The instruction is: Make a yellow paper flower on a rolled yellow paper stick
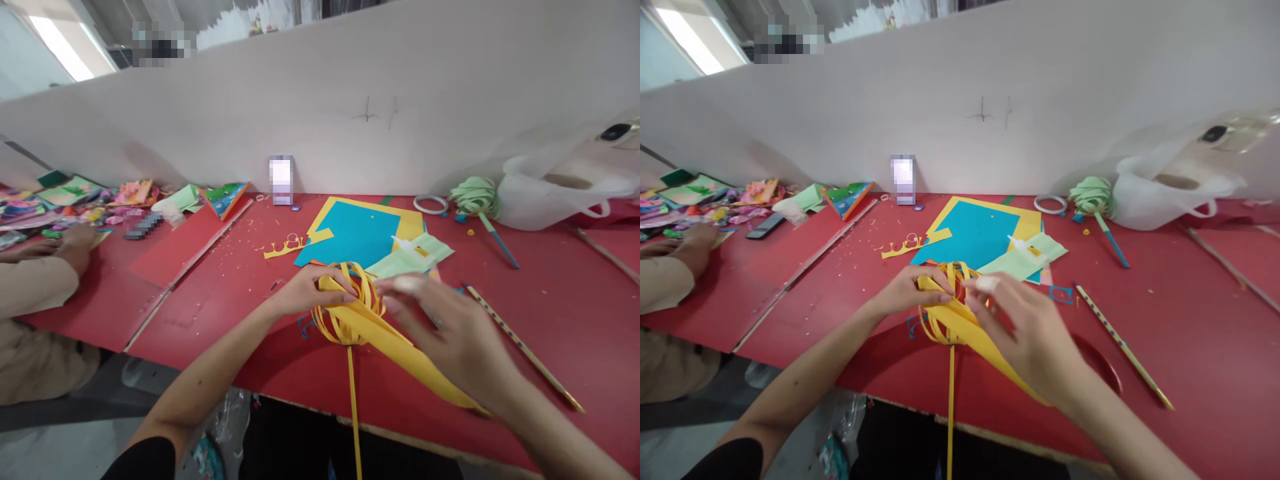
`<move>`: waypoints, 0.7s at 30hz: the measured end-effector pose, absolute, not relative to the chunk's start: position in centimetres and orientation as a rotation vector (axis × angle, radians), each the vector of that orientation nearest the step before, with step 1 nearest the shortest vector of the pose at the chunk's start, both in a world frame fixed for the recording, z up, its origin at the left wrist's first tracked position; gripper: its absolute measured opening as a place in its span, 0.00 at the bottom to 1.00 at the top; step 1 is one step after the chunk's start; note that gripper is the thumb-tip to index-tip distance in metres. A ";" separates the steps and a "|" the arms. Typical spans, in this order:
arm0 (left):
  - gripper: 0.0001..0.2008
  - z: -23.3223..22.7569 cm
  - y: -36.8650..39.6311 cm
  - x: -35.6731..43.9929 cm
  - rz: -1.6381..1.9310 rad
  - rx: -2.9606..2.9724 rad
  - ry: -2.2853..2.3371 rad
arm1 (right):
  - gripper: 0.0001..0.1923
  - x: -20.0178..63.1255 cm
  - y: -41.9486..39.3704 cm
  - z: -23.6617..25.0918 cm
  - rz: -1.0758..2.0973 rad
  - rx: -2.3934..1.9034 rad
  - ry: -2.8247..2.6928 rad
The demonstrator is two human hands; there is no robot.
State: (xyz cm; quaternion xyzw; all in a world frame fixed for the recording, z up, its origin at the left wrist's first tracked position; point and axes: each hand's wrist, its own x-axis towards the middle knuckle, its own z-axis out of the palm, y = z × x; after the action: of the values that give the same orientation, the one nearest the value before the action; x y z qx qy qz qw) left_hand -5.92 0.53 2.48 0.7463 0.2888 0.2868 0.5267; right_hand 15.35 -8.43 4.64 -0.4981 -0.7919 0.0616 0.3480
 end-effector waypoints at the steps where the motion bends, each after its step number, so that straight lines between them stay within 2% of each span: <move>1: 0.09 2.5 0.5 -5.9 0.692 1.796 0.690 | 0.11 15.4 -8.3 4.2 0.231 -1.244 -2.079; 4: 0.09 2.6 0.6 -5.9 0.703 1.835 0.667 | 0.09 15.4 -7.9 2.6 0.428 -1.173 -2.087; 13: 0.12 2.2 0.6 -6.2 0.751 1.807 0.719 | 0.12 16.3 -7.4 1.1 0.519 -1.275 -2.109; 21: 0.09 2.2 0.6 -6.1 0.811 1.849 0.656 | 0.06 16.3 -7.7 0.7 0.637 -1.288 -2.008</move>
State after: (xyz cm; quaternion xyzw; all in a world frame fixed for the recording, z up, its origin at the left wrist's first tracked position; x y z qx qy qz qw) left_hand -6.10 0.61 2.23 0.7604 0.2697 0.3334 0.4877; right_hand 16.32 -7.66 0.69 -0.4925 -0.7677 0.2436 0.3299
